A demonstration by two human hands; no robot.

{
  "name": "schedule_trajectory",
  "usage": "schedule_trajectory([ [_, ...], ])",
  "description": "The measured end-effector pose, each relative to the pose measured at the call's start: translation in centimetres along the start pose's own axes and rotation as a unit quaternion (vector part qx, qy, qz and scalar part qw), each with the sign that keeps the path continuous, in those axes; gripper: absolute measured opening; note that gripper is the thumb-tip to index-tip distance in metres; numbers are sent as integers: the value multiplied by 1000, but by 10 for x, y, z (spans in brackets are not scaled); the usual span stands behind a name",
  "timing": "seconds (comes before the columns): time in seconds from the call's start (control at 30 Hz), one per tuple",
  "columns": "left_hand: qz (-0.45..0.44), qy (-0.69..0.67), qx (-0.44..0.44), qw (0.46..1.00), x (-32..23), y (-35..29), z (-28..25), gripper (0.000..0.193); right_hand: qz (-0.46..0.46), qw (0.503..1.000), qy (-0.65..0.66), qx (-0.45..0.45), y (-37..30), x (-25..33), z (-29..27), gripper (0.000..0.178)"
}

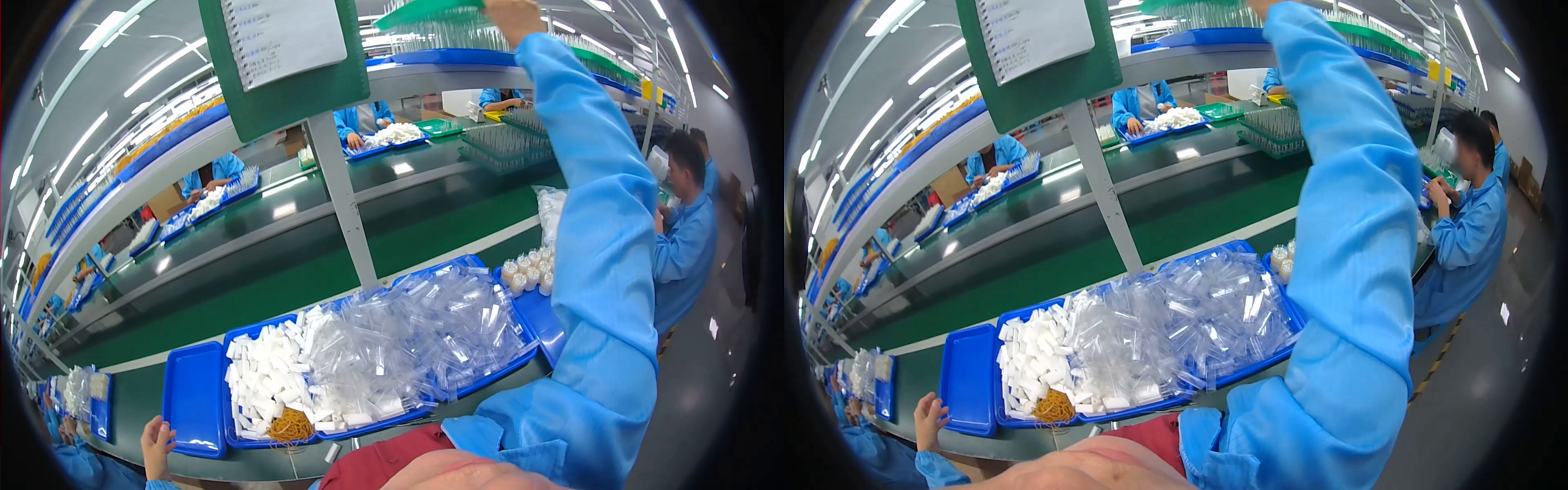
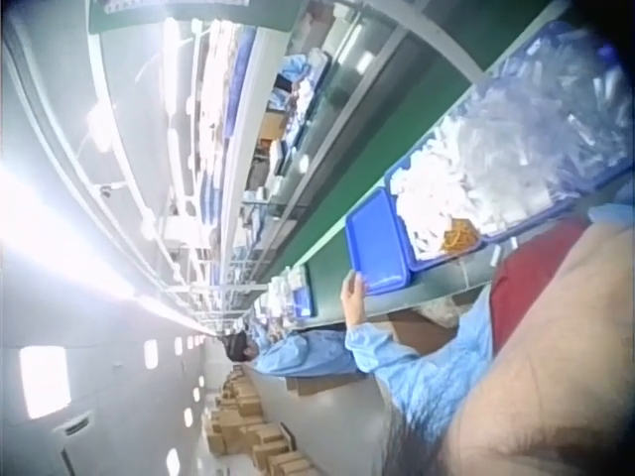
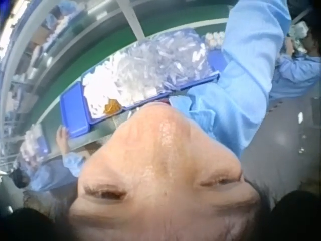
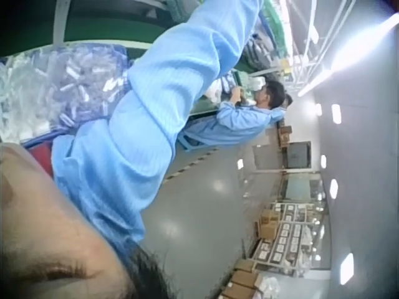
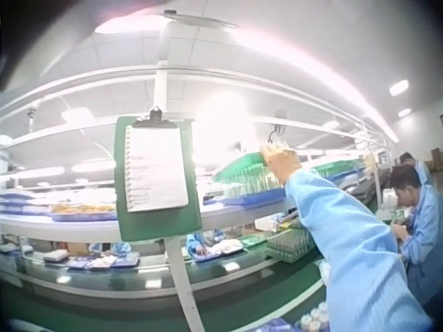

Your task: The person assembles white plastic components by hand, then places the assembled components into clear plastic bags.

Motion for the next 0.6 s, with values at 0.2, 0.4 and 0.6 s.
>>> schedule_trajectory([
  [0.2, 14, 1, 41, 999, -12, 19, 26, 55, 3, 997, -1, -81, -18, -70, -69, 23],
  [0.4, 124, 43, 185, 974, -73, 14, 121, 48, 46, 995, -52, -72, -60, -166, -129, 44],
  [0.6, 180, -2, 457, 871, -127, -20, 238, 47, 10, 992, -86, -96, -133, -232, -250, 44],
])
Point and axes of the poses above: each hand's wrist, its own y-axis towards the middle knuckle, its own z-axis out of the palm, x = y × z, the point moved 4 cm from there along y, towards the middle knuckle, and after that the axes turned 15 degrees about -y, right-handed, at the moved point
